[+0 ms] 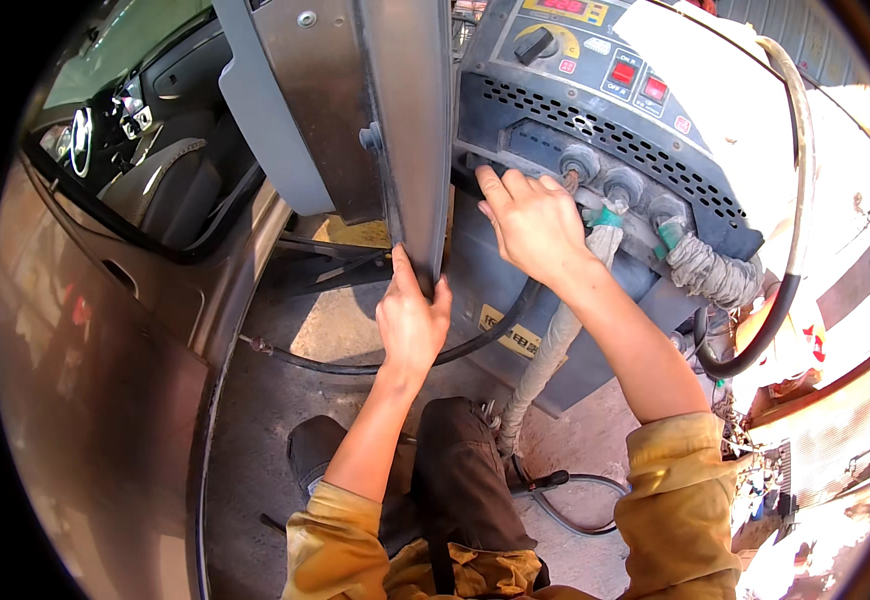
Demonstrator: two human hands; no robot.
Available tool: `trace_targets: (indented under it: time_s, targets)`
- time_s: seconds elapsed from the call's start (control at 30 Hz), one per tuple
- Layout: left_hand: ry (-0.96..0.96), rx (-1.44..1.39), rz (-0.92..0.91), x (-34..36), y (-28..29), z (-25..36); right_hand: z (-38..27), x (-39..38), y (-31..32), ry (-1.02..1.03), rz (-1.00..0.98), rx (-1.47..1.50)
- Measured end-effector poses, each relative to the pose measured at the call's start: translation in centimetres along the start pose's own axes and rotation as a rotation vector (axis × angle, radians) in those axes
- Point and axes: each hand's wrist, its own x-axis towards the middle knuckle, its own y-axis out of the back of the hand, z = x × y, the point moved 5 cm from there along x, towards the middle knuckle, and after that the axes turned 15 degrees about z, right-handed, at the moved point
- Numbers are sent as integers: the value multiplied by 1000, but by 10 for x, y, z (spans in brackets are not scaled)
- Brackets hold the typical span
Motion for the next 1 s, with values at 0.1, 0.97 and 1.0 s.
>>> trace_targets:
  time_s: [0.1, 0.97, 1.0]
  targets:
    - [-36, 19, 26, 8, 0, -7, 1, -6, 7, 16, -13, 11]
    - [50, -22, -278, 67, -9, -44, -21, 19, 38, -76, -115, 162]
    - [34, -31, -271, 64, -8, -43, -22, 18, 39, -76, -109, 150]
